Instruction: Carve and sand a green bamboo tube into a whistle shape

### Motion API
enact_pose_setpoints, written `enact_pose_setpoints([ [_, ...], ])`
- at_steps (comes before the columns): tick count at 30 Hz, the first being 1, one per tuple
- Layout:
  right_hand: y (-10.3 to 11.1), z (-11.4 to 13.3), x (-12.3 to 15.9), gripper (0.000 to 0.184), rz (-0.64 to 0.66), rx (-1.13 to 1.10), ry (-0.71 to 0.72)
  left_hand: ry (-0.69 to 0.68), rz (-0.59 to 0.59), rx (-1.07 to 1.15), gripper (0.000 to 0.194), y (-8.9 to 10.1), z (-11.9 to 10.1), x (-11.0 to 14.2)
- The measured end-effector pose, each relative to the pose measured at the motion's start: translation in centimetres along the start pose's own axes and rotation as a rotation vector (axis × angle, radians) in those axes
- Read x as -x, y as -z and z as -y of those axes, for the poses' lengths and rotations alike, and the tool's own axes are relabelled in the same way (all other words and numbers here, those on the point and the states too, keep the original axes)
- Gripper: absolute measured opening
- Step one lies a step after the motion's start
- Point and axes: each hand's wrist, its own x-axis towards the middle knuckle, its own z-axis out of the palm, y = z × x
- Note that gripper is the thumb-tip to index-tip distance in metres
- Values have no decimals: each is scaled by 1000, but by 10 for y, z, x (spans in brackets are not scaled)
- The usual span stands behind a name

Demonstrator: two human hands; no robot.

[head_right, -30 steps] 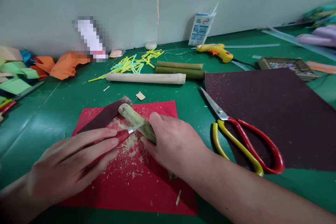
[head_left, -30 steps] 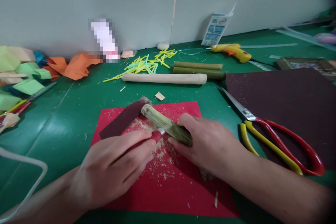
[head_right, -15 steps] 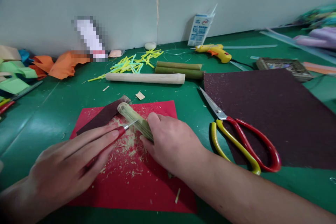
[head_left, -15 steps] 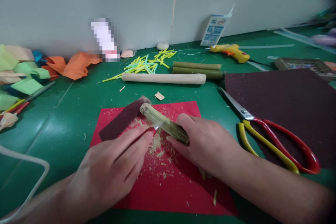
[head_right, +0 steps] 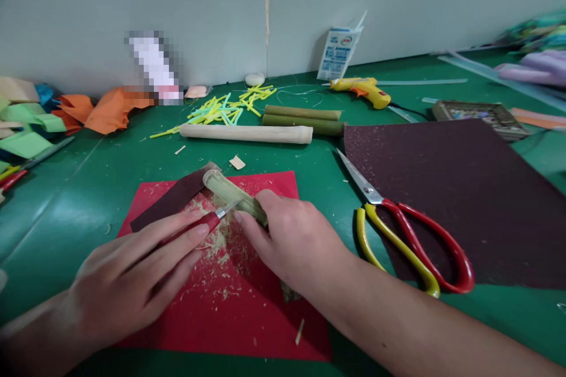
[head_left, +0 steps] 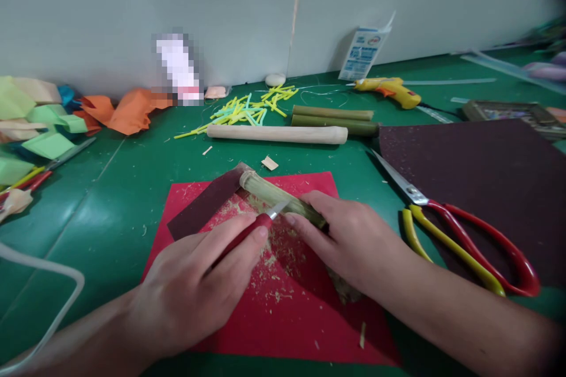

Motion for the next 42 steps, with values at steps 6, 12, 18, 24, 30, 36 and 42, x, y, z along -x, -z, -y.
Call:
enact_pose_setpoints([
  [6, -2, 3, 1, 29, -13, 26, 9, 78, 2, -29, 29, -4, 4, -3],
  [12, -2, 5, 1, 30, -23, 63, -9, 161, -38, -33, 26, -8, 23, -8],
  [18, -3, 3, 0, 33, 4, 39, -20, 203, 37, 283, 29, -1, 12, -7],
  [24, 0, 2, -2, 36, 60, 21, -50, 506, 135, 421, 24, -9, 35, -9],
  [30, 3, -2, -2, 37, 77, -12, -89, 504, 253, 553, 40, -13, 43, -10],
  [36, 1, -4, -3, 38, 74, -39, -78, 400, 294, 582, 37, -11, 51, -8],
  [42, -1, -2, -3, 36, 52, -37, -66, 424, 178, 605, 35, -17, 41, -8],
])
